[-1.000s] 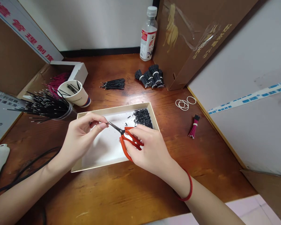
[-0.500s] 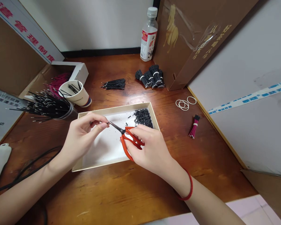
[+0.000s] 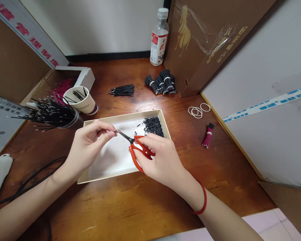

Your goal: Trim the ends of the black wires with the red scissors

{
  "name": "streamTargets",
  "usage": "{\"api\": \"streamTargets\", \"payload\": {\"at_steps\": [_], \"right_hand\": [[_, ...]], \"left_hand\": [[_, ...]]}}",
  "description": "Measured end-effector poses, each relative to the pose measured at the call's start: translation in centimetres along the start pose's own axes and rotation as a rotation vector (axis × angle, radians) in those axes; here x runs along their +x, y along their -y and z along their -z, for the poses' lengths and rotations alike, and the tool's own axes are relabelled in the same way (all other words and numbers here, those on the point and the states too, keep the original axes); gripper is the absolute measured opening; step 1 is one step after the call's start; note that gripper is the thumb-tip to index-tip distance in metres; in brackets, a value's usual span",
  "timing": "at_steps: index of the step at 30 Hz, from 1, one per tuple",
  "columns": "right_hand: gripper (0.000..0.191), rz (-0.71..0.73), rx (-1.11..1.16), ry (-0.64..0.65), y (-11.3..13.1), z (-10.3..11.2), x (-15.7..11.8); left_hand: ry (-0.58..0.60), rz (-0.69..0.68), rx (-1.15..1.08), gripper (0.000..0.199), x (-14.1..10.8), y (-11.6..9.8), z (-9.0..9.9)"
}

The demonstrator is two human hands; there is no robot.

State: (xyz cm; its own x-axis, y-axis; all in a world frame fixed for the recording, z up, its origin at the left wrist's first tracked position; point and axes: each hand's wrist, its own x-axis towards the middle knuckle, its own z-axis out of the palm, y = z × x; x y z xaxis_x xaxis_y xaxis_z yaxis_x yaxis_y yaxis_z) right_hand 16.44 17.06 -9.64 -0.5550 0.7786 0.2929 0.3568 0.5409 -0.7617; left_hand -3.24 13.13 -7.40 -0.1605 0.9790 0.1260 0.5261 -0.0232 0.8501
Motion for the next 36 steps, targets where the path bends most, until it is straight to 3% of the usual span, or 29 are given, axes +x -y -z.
{"api": "streamTargets", "payload": {"at_steps": [36], "right_hand": [[0.020, 0.010, -0.003, 0.001, 0.08, -0.03, -0.14]], "left_hand": [[-0.012, -0.025, 0.043, 0.010, -0.06, -0.12, 0.09]]}}
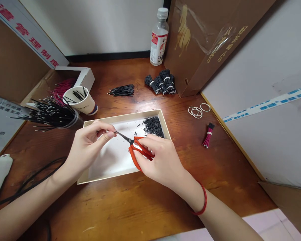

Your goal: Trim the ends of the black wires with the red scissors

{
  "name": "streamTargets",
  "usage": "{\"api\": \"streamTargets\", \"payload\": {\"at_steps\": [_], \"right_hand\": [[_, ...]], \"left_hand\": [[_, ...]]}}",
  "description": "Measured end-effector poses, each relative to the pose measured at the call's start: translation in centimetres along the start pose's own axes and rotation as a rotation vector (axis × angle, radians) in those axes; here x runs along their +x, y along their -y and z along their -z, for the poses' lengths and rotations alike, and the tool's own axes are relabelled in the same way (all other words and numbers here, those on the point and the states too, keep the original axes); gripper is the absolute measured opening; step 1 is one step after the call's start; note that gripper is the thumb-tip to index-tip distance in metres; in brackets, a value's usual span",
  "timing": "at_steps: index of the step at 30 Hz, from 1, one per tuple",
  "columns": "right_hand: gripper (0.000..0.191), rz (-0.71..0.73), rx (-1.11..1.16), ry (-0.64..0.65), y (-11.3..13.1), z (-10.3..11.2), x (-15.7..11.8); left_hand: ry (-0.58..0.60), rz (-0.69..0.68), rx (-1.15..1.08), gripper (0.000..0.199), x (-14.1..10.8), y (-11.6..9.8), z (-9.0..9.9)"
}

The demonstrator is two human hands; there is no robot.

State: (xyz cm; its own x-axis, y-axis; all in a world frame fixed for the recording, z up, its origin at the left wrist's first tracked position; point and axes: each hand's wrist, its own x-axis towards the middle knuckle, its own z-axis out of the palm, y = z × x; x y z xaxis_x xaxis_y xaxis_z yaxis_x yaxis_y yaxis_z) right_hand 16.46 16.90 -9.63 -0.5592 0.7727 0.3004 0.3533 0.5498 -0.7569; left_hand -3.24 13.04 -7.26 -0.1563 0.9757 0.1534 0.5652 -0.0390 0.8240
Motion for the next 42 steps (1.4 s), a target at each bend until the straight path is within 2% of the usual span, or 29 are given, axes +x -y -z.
{"api": "streamTargets", "payload": {"at_steps": [15, 26, 37, 42], "right_hand": [[0.022, 0.016, -0.008, 0.000, -0.10, 0.17, -0.10], [0.013, 0.001, -0.008, -0.015, -0.01, -0.05, 0.04], [0.019, 0.001, -0.010, -0.001, -0.13, -0.03, -0.06], [0.013, 0.017, -0.022, 0.002, -0.13, 0.05, 0.10]], "left_hand": [[0.006, -0.009, -0.013, 0.011, 0.01, 0.11, -0.04], [0.013, -0.011, -0.018, 0.010, 0.01, 0.19, -0.02], [0.020, -0.006, -0.034, 0.010, 0.05, 0.12, -0.06], [0.023, 0.003, -0.036, 0.011, -0.01, 0.04, 0.03]]}}
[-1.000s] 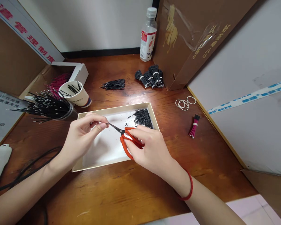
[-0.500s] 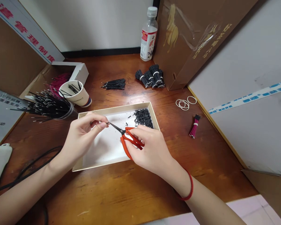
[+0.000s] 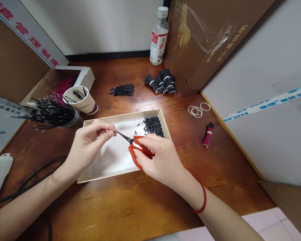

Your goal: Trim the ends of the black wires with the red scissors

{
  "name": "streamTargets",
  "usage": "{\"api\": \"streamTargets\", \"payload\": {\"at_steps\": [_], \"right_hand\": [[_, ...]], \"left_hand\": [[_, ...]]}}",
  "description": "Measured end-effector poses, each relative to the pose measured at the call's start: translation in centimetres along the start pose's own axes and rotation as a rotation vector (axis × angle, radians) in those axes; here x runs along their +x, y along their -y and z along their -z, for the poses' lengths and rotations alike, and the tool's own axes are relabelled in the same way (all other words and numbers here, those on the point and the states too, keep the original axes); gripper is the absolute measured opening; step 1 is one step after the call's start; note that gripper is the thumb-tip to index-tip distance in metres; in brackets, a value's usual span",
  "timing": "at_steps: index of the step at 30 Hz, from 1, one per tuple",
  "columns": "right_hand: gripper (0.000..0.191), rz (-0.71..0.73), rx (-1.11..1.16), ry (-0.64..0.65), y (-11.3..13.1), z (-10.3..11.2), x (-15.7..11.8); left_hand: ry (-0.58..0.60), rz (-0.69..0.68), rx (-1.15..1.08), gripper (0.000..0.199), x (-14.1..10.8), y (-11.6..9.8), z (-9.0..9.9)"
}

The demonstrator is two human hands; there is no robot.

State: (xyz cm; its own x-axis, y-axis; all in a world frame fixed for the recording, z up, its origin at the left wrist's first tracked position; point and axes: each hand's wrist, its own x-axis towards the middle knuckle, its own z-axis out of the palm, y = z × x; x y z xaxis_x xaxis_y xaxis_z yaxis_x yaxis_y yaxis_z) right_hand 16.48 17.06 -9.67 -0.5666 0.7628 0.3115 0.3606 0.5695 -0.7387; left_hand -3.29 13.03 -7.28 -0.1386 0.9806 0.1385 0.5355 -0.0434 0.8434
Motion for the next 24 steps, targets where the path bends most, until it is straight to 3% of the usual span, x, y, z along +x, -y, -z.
{"api": "streamTargets", "payload": {"at_steps": [24], "right_hand": [[0.015, -0.024, 0.002, -0.008, 0.32, -0.17, -0.02]], "left_hand": [[0.000, 0.031, -0.028, 0.010, 0.14, 0.18, -0.14]]}}
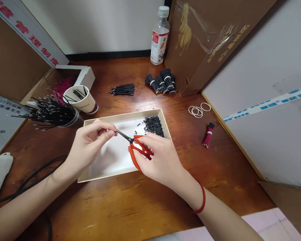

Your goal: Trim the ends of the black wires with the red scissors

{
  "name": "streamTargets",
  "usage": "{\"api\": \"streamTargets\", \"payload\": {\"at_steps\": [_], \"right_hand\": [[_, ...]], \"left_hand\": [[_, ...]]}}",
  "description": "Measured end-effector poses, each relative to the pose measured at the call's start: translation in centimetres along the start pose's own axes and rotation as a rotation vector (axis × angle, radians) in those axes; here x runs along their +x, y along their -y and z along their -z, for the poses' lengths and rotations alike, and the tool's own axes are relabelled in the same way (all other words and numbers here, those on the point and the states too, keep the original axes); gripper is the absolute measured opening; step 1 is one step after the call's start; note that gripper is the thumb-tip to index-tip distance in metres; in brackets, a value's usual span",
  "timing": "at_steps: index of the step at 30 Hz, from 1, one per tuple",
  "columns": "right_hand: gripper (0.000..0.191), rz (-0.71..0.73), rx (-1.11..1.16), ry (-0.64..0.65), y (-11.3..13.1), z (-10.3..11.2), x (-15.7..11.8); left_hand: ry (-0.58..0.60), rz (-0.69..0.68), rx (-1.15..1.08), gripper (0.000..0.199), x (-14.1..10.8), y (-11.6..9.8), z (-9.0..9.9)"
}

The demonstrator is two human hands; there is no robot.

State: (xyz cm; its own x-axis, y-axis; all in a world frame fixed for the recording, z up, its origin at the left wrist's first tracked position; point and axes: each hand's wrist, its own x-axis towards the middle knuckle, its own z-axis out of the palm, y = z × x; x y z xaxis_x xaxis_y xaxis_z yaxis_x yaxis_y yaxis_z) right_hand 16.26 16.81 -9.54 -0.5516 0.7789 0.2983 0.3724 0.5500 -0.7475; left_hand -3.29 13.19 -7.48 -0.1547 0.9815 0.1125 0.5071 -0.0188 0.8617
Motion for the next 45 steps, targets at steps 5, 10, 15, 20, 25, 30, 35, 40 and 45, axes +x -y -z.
{"api": "streamTargets", "payload": {"at_steps": [5, 10, 15, 20, 25, 30, 35, 40, 45], "right_hand": [[0.015, 0.014, -0.019, 0.008, -0.1, 0.1, 0.0], [0.012, 0.024, -0.027, 0.013, -0.2, 0.1, -0.1], [0.017, -0.044, 0.026, -0.023, -0.3, 0.0, 0.1], [0.025, -0.146, -0.039, 0.039, -0.1, 1.2, 1.3], [0.035, -0.106, -0.357, 0.205, -0.6, 1.8, 3.9], [0.027, -0.065, -0.559, 0.429, -1.4, 0.6, 5.7], [0.027, -0.039, -0.725, 0.571, -0.8, 0.5, 6.6], [0.028, -0.009, -0.748, 0.590, -0.1, 0.7, 7.1], [0.026, -0.095, -0.754, 0.584, -0.3, 1.3, 6.6]], "left_hand": [[0.013, 0.020, -0.045, 0.010, 0.0, 0.0, 0.0], [0.010, 0.025, -0.042, 0.010, 0.0, 0.0, 0.0], [0.019, 0.028, -0.044, 0.011, 0.0, -0.1, 0.1], [0.001, 0.043, 0.008, 0.010, 0.0, -0.4, 0.0], [-0.087, 0.087, 0.010, 0.012, 0.1, -0.2, 0.0], [-0.121, 0.128, -0.007, 0.014, 0.3, 0.1, 0.0], [-0.098, 0.146, -0.016, 0.017, 0.4, -0.3, 0.1], [-0.111, 0.147, -0.017, 0.015, 0.3, -0.1, 0.0], [-0.113, 0.133, -0.008, 0.011, 0.2, 0.0, 0.0]]}}
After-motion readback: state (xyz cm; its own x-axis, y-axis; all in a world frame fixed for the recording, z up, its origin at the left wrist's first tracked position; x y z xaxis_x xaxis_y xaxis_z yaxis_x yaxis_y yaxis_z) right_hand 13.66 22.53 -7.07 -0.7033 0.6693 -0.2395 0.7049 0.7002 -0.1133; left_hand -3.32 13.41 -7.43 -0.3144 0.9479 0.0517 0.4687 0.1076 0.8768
